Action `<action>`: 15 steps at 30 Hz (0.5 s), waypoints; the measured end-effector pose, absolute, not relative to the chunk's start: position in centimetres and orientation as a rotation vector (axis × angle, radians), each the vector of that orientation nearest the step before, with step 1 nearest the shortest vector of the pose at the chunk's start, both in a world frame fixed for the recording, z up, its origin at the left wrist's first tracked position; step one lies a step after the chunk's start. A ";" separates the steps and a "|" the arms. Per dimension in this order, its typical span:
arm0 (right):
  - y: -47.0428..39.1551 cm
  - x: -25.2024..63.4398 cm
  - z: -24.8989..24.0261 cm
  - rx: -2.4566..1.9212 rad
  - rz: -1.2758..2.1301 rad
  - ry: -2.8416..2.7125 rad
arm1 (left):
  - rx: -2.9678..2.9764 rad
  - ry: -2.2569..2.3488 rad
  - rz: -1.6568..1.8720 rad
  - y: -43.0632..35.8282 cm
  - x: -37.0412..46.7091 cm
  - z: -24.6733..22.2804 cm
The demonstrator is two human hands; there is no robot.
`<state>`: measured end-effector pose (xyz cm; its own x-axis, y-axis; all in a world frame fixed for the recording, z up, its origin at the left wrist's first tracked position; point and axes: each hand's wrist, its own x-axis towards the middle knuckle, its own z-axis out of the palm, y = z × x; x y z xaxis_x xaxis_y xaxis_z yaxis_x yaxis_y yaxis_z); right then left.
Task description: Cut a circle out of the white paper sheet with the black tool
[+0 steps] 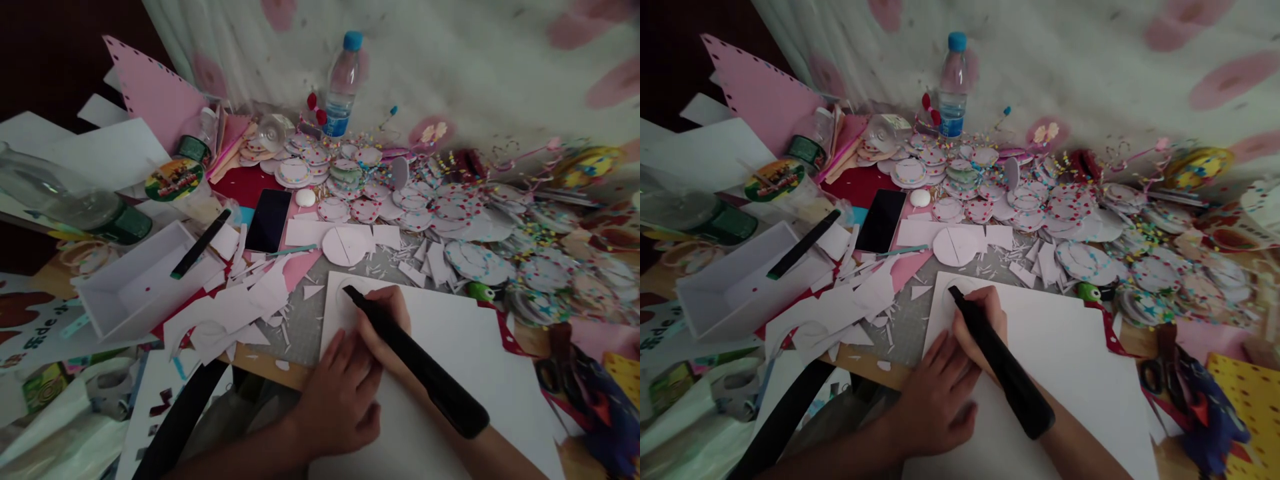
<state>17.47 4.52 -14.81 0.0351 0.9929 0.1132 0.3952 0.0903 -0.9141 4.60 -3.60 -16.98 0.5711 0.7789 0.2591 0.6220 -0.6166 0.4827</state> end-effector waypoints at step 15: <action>3.8 15.6 -14.8 -1.628 0.950 -1.427 | 2.363 1.166 0.776 -3.7 4.5 -17.6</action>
